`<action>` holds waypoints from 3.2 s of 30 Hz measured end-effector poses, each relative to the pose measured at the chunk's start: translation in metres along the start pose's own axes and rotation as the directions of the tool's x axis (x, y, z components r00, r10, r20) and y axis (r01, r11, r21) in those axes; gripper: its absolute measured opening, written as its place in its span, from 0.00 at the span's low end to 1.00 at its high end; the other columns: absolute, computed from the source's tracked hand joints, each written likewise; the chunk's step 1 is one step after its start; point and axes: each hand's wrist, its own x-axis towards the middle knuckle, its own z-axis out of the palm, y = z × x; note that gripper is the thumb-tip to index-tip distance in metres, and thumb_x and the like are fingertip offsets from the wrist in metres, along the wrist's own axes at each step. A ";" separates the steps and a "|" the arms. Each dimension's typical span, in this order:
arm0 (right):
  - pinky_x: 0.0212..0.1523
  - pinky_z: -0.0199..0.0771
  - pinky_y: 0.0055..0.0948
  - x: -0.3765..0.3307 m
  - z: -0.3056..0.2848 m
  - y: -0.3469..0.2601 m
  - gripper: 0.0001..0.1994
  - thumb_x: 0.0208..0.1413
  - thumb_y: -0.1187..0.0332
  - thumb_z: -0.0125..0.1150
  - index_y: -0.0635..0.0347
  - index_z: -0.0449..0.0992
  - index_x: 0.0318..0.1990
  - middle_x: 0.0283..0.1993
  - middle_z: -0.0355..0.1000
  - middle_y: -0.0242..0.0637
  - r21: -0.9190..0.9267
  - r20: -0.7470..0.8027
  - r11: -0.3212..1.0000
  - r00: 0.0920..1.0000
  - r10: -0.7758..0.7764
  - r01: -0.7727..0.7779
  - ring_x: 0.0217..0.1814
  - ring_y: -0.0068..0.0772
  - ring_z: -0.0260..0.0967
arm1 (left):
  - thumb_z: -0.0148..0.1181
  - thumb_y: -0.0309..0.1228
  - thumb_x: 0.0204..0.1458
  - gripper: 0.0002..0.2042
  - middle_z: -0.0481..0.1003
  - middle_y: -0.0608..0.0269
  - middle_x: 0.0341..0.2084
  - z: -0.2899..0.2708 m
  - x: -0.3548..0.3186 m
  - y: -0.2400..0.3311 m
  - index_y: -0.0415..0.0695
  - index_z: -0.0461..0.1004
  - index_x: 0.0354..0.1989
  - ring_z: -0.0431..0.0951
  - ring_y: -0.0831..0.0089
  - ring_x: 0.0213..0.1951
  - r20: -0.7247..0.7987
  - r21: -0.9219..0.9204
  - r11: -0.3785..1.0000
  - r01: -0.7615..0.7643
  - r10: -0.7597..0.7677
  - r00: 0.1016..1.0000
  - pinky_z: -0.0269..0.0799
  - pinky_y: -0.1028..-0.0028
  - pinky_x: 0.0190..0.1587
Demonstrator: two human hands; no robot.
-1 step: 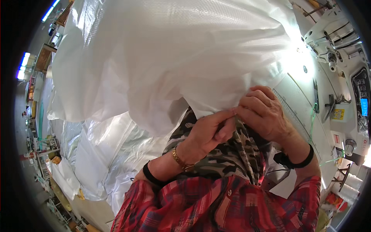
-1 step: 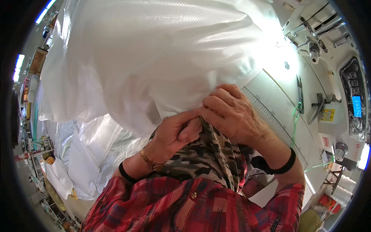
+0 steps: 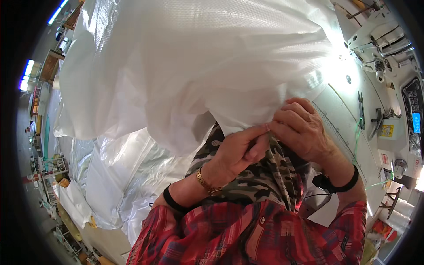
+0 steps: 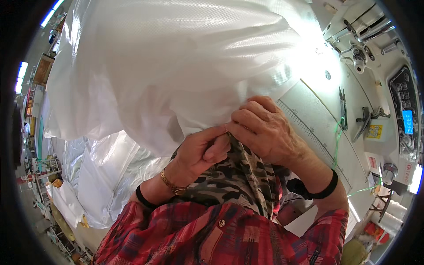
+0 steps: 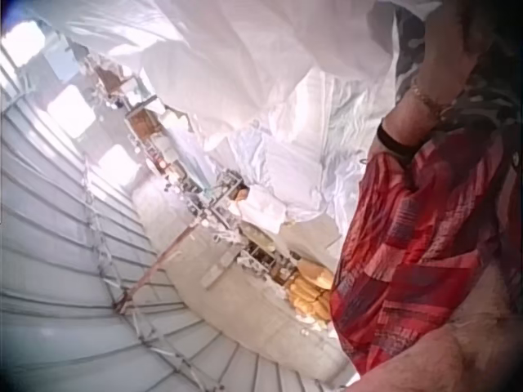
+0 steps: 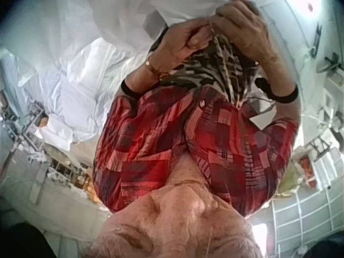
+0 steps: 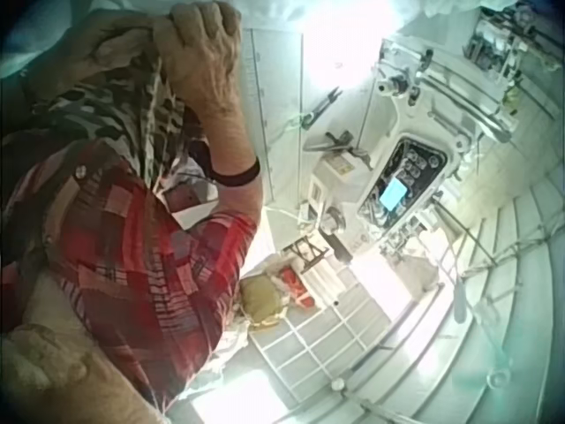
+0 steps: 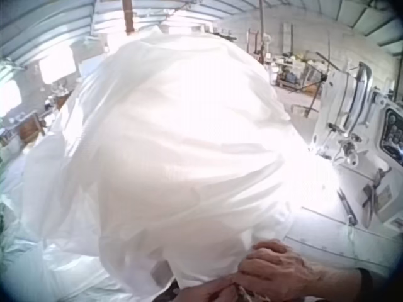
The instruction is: The recorder is using an industrial sewing machine to sew together large white plastic or fabric sheets.
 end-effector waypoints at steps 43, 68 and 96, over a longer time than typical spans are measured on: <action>0.58 0.68 0.46 -0.003 0.000 -0.008 0.16 0.45 0.68 0.65 0.56 0.77 0.44 0.45 0.70 0.31 -0.166 -0.076 0.986 0.997 -0.002 -0.011 0.48 0.34 0.69 | 0.46 0.34 0.67 0.21 0.56 0.74 0.10 0.004 -0.005 0.006 0.47 0.64 0.17 0.53 0.83 0.16 -0.113 0.096 0.995 -0.030 0.041 0.993 0.50 0.79 0.21; 0.57 0.69 0.43 -0.007 0.002 -0.012 0.12 0.43 0.69 0.63 0.56 0.77 0.39 0.44 0.70 0.31 -0.288 -0.048 0.956 0.997 -0.065 0.049 0.47 0.32 0.70 | 0.41 0.43 0.69 0.27 0.56 0.71 0.08 -0.006 0.005 0.001 0.47 0.60 0.13 0.53 0.80 0.14 0.115 0.031 0.993 -0.110 0.106 0.988 0.50 0.78 0.19; 0.61 0.69 0.45 -0.006 0.002 -0.014 0.12 0.43 0.70 0.64 0.51 0.70 0.37 0.43 0.69 0.31 -0.302 -0.002 0.949 0.996 -0.094 0.089 0.46 0.32 0.71 | 0.43 0.51 0.66 0.31 0.62 0.71 0.10 0.005 -0.014 0.006 0.45 0.66 0.12 0.60 0.82 0.17 -0.162 0.671 0.739 -0.057 0.221 0.962 0.55 0.77 0.22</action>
